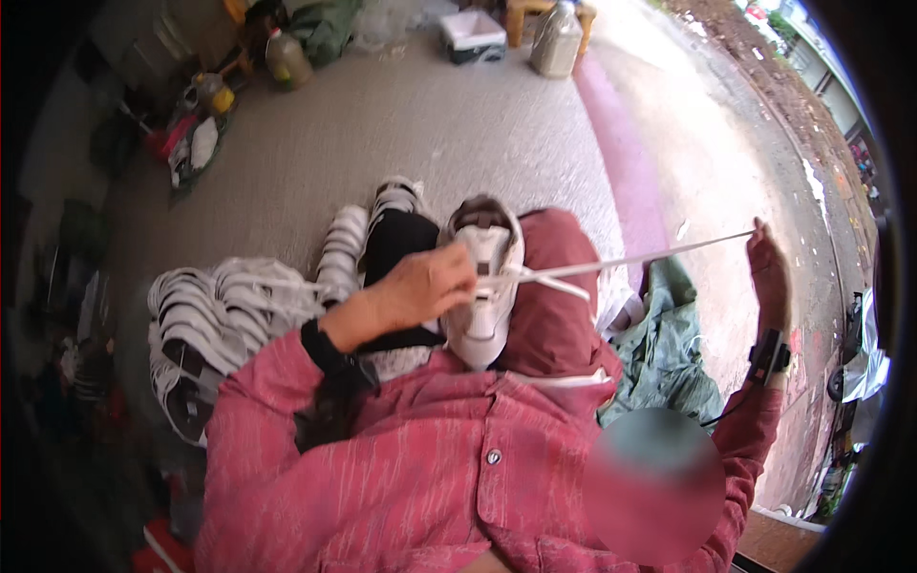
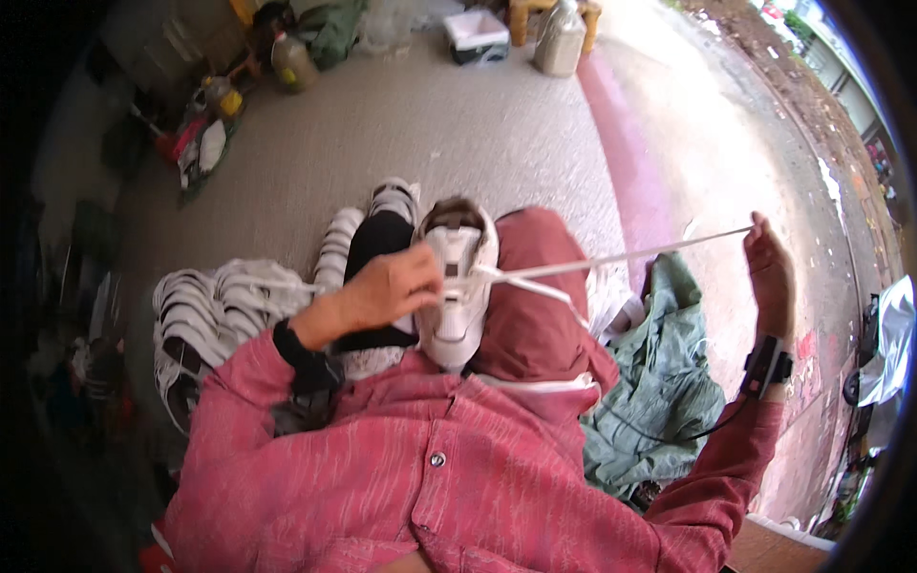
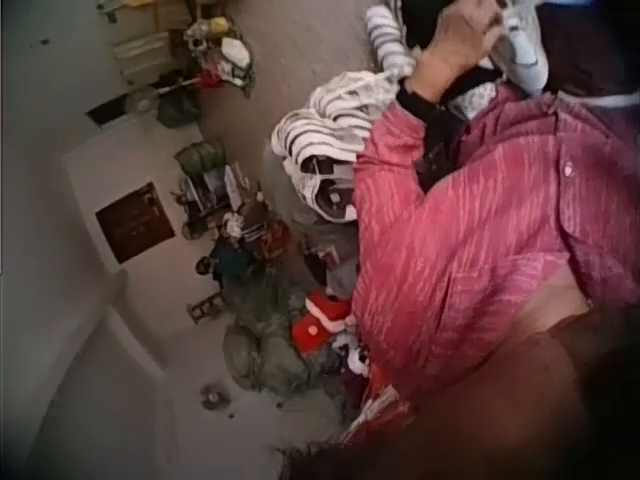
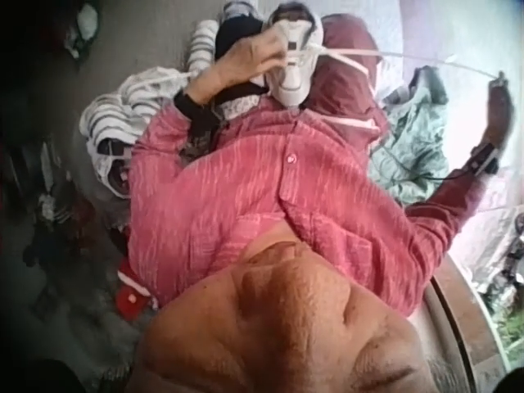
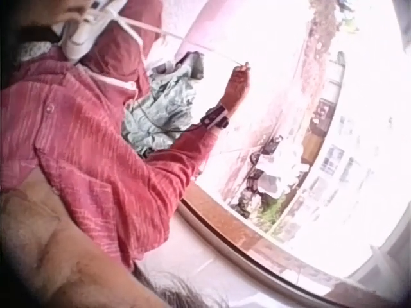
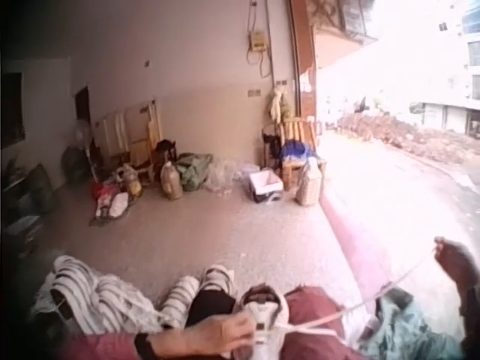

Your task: The recorder laces a white shoe while sitting on the floor near a pile of unlaced shoe uppers.

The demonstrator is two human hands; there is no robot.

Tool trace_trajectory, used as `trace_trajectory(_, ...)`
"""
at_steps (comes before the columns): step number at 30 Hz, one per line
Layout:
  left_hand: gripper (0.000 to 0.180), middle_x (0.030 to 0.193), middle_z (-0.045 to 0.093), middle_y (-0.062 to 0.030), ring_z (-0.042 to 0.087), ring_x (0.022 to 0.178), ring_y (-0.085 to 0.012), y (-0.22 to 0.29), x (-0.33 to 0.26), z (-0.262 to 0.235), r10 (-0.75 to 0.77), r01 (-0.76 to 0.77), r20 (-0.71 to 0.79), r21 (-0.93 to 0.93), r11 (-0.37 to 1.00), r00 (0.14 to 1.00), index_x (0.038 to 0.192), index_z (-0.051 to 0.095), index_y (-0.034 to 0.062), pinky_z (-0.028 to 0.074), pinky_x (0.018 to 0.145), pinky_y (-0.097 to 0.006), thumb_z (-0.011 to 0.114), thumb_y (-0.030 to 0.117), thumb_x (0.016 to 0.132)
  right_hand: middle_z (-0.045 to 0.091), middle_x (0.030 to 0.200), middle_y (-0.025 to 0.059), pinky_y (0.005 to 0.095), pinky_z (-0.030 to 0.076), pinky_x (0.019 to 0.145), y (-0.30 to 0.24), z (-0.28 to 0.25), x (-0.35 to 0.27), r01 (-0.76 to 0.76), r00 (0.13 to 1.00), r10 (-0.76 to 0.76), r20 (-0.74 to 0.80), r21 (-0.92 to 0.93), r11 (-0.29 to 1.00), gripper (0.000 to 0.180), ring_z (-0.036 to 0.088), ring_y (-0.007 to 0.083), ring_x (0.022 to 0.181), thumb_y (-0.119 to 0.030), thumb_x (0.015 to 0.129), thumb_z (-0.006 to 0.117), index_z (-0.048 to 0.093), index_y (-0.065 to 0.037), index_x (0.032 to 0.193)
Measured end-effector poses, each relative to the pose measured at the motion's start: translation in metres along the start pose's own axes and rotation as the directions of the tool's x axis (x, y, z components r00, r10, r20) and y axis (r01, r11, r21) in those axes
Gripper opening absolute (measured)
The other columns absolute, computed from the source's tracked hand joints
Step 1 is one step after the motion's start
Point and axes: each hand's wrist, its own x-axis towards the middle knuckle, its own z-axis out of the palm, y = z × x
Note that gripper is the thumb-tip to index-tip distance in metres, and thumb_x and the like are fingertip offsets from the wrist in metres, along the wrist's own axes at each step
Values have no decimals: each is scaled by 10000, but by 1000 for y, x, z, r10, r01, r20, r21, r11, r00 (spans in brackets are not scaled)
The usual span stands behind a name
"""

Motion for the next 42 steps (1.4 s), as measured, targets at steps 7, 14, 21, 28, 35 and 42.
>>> trace_trajectory(7, 159, 921, 500, -126, 584, 860, -330, 17, -8, 9, -101, 100, 9, 47, 994, 995, 859, 552, 45, 488, 727, -412, 678, 116, 792, 682, 1033, 76, 251, 562, 713, 14, 47, -25, -60, 998, 60, 16, -7, 998, 281, 659, 99, 782, -151, 976, 565, 549, -15, 1221)
trace_trajectory(14, 227, 940, 510, -92, 509, 984, -315, 22, -1, 0, -111, 96, 178, 90, 991, 978, 885, 548, 78, 448, 838, -415, 700, 67, 716, 586, 796, 0, 256, 524, 692, 26, 50, -36, -170, 968, 176, 177, -45, 984, 337, 577, 80, 655, -208, 993, 531, 509, 5, 1254)
trace_trajectory(21, 239, 946, 517, -87, 510, 961, -298, 21, 1, -4, -27, -5, 179, 176, 984, 984, 873, 550, 101, 432, 844, -399, 704, 45, 699, 649, 909, 36, 252, 550, 705, 15, 89, -46, -157, 984, 164, 74, -95, 983, 325, 624, 87, 730, -128, 960, 577, 511, 32, 1235)
trace_trajectory(28, 161, 828, 536, -68, 532, 904, -277, 17, 4, -2, 15, -41, 214, 121, 992, 977, 832, 550, 97, 412, 823, -404, 660, 36, 732, 681, 1049, 79, 240, 553, 695, 22, 77, -46, -181, 976, 194, 99, -123, 976, 293, 637, 83, 746, -118, 950, 599, 552, 30, 1198)
trace_trajectory(35, 148, 800, 531, -72, 572, 778, -259, 9, 6, 11, 191, -153, -138, 248, 956, 972, 871, 576, 69, 473, 714, -382, 633, 42, 737, 681, 1024, 71, 237, 539, 664, 31, 81, -41, -190, 974, 203, 101, -127, 974, 287, 624, 79, 720, -164, 974, 572, 554, 22, 1192)
trace_trajectory(42, 230, 947, 556, -76, 578, 899, -255, -7, 4, 21, 374, -183, -236, 573, 799, 897, 986, 603, 69, 485, 816, -401, 623, 93, 758, 619, 832, 12, 230, 503, 627, 33, 64, -15, -155, 986, 152, 65, 46, 987, 241, 574, 81, 654, -97, 967, 534, 529, 26, 1174)
